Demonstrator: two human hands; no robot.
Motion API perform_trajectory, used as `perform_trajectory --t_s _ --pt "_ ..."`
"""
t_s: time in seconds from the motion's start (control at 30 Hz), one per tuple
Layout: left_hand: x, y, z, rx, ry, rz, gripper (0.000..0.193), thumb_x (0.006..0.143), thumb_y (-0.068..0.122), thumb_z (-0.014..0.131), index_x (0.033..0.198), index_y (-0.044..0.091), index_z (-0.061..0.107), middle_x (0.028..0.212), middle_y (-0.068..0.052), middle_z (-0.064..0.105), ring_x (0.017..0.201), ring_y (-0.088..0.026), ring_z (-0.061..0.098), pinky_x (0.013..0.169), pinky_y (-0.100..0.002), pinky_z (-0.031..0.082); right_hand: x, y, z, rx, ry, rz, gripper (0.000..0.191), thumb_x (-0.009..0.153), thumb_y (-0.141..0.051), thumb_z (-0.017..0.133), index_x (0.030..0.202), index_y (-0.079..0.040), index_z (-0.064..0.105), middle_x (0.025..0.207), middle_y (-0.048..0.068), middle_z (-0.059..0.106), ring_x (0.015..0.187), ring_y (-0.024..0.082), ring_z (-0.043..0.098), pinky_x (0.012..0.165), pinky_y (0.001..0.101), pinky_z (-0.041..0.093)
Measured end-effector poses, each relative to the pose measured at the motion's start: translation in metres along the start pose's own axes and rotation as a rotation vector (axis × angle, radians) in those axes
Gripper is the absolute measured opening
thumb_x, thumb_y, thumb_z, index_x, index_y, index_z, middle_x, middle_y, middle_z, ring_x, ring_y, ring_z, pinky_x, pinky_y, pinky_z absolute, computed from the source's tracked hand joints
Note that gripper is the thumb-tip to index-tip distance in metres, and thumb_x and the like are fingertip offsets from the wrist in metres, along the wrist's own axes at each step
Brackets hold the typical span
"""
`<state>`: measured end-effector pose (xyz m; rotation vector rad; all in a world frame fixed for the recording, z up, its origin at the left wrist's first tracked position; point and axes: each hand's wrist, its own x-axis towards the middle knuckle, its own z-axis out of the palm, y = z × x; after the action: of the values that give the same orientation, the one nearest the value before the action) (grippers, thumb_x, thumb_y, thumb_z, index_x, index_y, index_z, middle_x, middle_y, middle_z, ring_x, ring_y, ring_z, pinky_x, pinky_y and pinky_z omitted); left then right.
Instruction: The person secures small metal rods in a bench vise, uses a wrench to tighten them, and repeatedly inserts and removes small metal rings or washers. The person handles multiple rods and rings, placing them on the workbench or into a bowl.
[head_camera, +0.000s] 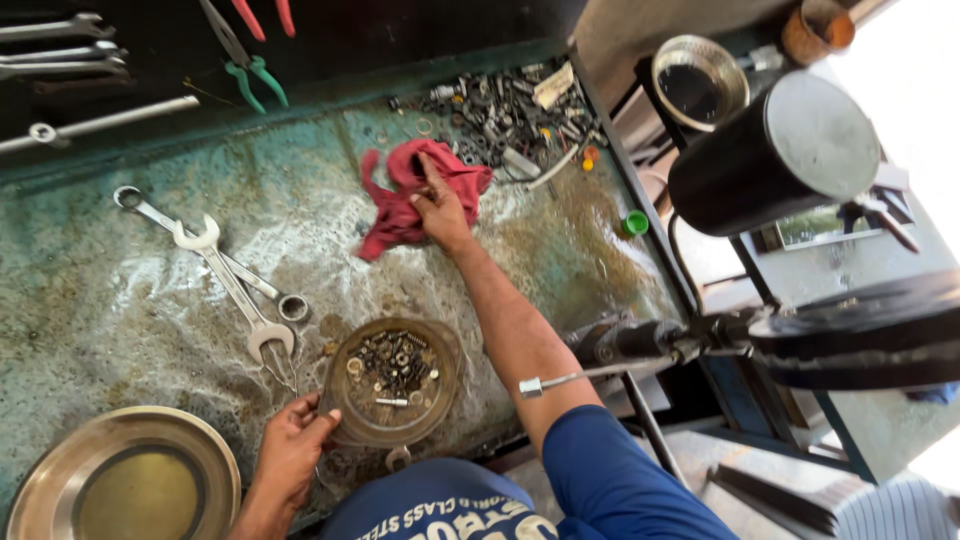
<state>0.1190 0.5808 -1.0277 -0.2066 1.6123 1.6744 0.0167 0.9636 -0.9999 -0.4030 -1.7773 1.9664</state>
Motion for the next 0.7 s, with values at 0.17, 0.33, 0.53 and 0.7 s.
perform_trajectory --t_s 0.17,0.33,0.53,0.7 --pt "0.010 0.007 0.010 0.066 0.035 -0.053 0.035 0.091 -0.001 0.064 0.126 -0.006 0.065 0.104 -0.015 0.076 0.084 -0.020 0.069 0.070 -0.036 0.055 -0.009 -0.030 0.005 -0.162 0.097 0.066 0.058 0.089 -0.004 0.070 0.142 -0.017 0.050 0.098 0.002 0.069 0.084 0.010 0.062 0.075 0.0252 0.054" --pt "0.053 0.004 0.058 0.011 -0.127 0.131 0.034 0.093 -0.003 0.065 0.125 -0.013 0.066 0.107 -0.016 0.074 0.090 -0.019 0.068 0.079 -0.033 0.055 -0.146 -0.073 -0.033 -0.544 0.125 0.062 0.022 0.087 -0.018 0.080 0.102 -0.001 0.078 0.093 0.006 0.077 0.085 0.012 0.072 0.078 0.0285 0.058" --pt "0.111 0.012 0.172 0.020 -0.232 0.184 0.030 0.092 -0.002 0.064 0.121 -0.006 0.068 0.105 -0.012 0.076 0.087 -0.018 0.073 0.076 -0.032 0.060 -0.307 -0.109 -0.085 -0.387 -0.097 0.334 0.020 0.090 -0.015 0.077 0.105 -0.002 0.075 0.093 0.005 0.079 0.086 0.010 0.071 0.079 0.0269 0.056" --pt "0.113 0.015 0.253 0.060 -0.329 0.138 0.028 0.092 0.001 0.068 0.119 -0.006 0.071 0.099 -0.010 0.075 0.079 -0.017 0.070 0.067 -0.031 0.059 -0.355 -0.115 -0.112 -0.379 -0.002 0.374 0.014 0.087 -0.009 0.077 0.099 0.000 0.076 0.093 0.005 0.078 0.080 0.010 0.065 0.072 0.0267 0.053"
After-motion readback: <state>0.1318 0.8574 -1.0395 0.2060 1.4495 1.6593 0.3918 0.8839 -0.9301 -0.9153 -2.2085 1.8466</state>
